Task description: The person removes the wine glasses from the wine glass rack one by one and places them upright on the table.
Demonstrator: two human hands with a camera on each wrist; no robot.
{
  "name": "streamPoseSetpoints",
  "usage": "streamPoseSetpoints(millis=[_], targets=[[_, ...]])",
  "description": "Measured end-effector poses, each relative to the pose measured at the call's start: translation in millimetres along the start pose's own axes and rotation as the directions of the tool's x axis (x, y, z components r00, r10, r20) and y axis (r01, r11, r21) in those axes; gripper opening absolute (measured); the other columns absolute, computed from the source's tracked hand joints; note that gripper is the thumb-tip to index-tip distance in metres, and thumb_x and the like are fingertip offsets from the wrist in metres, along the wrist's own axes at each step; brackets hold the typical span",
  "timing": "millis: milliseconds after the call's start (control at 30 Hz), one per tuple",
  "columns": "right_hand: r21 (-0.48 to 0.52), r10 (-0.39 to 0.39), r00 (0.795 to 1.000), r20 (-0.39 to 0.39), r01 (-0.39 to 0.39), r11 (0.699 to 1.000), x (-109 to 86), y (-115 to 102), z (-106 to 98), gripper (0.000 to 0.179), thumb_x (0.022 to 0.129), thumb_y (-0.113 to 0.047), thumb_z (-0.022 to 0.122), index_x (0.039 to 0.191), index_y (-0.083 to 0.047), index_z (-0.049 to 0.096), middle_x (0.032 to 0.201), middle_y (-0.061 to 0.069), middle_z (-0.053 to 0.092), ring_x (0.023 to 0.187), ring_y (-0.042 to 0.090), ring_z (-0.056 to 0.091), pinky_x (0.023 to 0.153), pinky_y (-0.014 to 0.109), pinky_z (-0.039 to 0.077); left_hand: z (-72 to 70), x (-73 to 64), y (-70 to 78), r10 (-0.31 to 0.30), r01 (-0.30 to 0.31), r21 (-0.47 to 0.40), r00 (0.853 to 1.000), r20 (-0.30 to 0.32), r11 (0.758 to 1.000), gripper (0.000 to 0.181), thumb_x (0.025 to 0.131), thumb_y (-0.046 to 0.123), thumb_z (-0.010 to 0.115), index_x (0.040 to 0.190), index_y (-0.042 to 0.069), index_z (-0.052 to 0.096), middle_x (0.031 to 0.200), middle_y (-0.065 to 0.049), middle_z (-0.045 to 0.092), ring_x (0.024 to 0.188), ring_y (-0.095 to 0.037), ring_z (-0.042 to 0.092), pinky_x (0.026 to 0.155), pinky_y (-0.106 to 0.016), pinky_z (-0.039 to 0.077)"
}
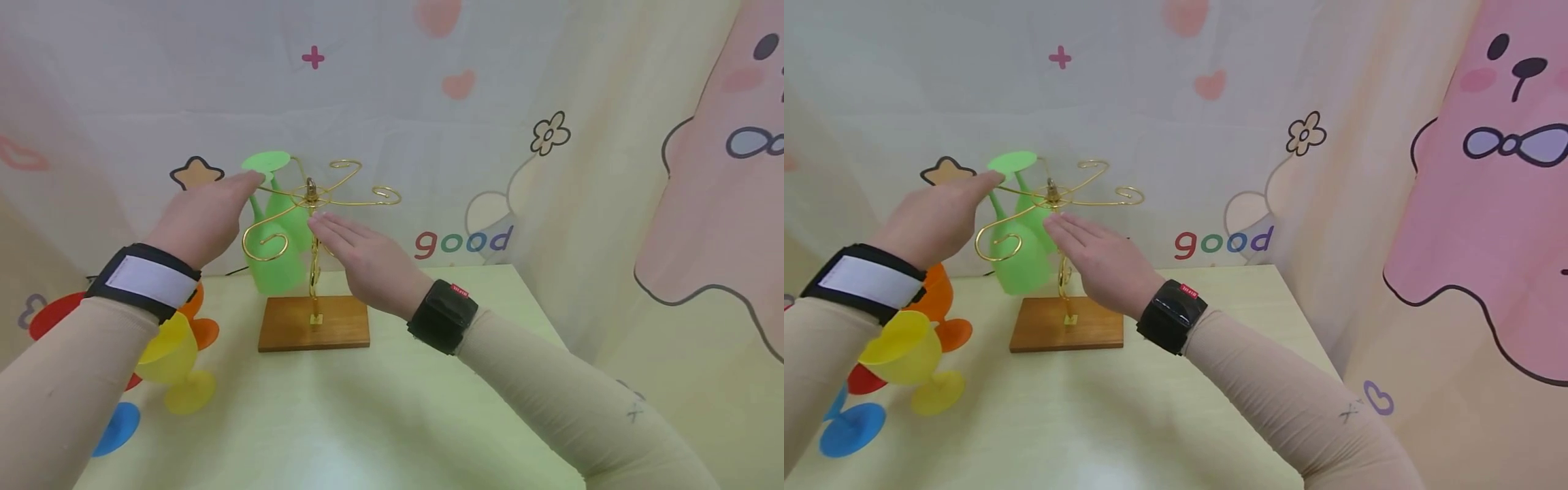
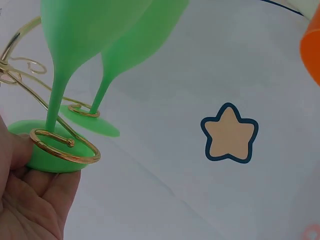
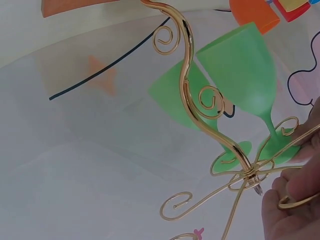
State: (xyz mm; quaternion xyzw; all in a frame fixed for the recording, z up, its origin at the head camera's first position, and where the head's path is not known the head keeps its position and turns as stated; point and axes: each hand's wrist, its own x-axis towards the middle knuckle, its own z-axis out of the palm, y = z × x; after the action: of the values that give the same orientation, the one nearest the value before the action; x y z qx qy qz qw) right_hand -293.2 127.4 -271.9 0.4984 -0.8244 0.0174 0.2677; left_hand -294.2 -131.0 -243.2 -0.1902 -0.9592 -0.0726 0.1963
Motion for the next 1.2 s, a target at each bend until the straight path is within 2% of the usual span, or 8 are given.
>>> streamPoseSetpoints(millis=[100,267,400,567,700,933,1100,1200], targets=[[0.008,-0.003,1.000,-0.008,0.003,1.000,0.2,0.2,0.9,0.056,0.088,0.010,0.043,0.143,0.001,0.040,0.145,0.012,0.047,0.136,0.017,0.031,0.113,0.032,0.034,0.1,-3.4,2.1,0.002,-0.002,0.002,1.000,0.010,1.000,0.049,0.091,-0.011,0.040,0.138,-0.001,0.041,0.134,-0.025,0.053,0.113,-0.041,0.053,0.086,-0.058,0.052],[0.010,-0.007,1.000,-0.023,0.007,1.000,-0.9,0.4,1.4,0.057,0.087,0.012,0.042,0.142,0.001,0.040,0.145,0.012,0.048,0.136,0.017,0.033,0.113,0.033,0.035,3.2,-8.6,2.7,0.026,-0.026,0.014,1.000,-0.010,1.000,0.047,0.092,-0.010,0.043,0.138,-0.001,0.045,0.135,-0.025,0.053,0.122,-0.040,0.046,0.096,-0.059,0.047],[0.005,-0.006,1.000,-0.026,0.006,1.000,-1.2,0.1,1.4,0.057,0.087,0.011,0.042,0.143,0.001,0.040,0.145,0.012,0.048,0.136,0.017,0.032,0.113,0.032,0.035,7.7,-10.6,0.9,0.056,-0.056,0.010,0.995,-0.087,0.998,0.044,0.092,-0.008,0.047,0.135,0.001,0.050,0.130,-0.024,0.058,0.118,-0.039,0.050,0.093,-0.057,0.049],[0.007,0.003,1.000,-0.023,-0.003,1.000,-1.6,-0.9,2.0,0.056,0.088,0.010,0.042,0.143,0.000,0.040,0.145,0.011,0.047,0.136,0.017,0.032,0.113,0.033,0.035,11.4,-12.7,0.6,0.125,-0.126,0.008,0.972,-0.200,0.992,0.038,0.089,-0.007,0.056,0.126,0.005,0.058,0.120,-0.020,0.066,0.109,-0.036,0.058,0.085,-0.056,0.054],[0.005,0.006,1.000,-0.018,-0.005,1.000,-1.6,-0.7,1.7,0.057,0.088,0.010,0.041,0.143,0.000,0.039,0.145,0.011,0.047,0.136,0.017,0.032,0.113,0.033,0.034,11.1,-17.8,0.4,0.142,-0.150,-0.015,0.961,-0.236,0.989,0.040,0.087,-0.008,0.060,0.124,0.006,0.060,0.120,-0.019,0.066,0.111,-0.035,0.057,0.088,-0.056,0.053],[0.004,0.002,1.000,-0.008,-0.002,1.000,-0.7,-1.1,2.1,0.058,0.087,0.011,0.040,0.144,0.001,0.038,0.146,0.012,0.046,0.137,0.017,0.030,0.113,0.034,0.034,9.3,-37.0,-5.2,0.156,-0.170,-0.028,0.949,-0.275,0.985,0.047,0.085,-0.011,0.061,0.128,0.009,0.059,0.124,-0.016,0.065,0.116,-0.034,0.054,0.092,-0.056,0.050],[0.012,-0.001,1.000,-0.019,0.001,1.000,0.2,-1.2,3.3,0.057,0.087,0.011,0.040,0.143,0.001,0.039,0.145,0.012,0.047,0.136,0.017,0.031,0.113,0.034,0.034,7.4,-54.1,-8.9,0.139,-0.153,-0.026,0.946,-0.292,0.988,0.051,0.084,-0.010,0.062,0.131,0.009,0.058,0.125,-0.017,0.064,0.118,-0.033,0.053,0.093,-0.056,0.050],[0.019,0.004,1.000,-0.020,-0.004,1.000,0.2,-1.0,3.8,0.057,0.087,0.011,0.041,0.143,0.001,0.039,0.145,0.012,0.048,0.136,0.017,0.031,0.114,0.034,0.034,8.6,-64.5,-9.4,0.141,-0.155,-0.019,0.938,-0.316,0.988,0.050,0.084,-0.009,0.062,0.131,0.009,0.059,0.125,-0.016,0.065,0.117,-0.032,0.054,0.092,-0.055,0.051]])
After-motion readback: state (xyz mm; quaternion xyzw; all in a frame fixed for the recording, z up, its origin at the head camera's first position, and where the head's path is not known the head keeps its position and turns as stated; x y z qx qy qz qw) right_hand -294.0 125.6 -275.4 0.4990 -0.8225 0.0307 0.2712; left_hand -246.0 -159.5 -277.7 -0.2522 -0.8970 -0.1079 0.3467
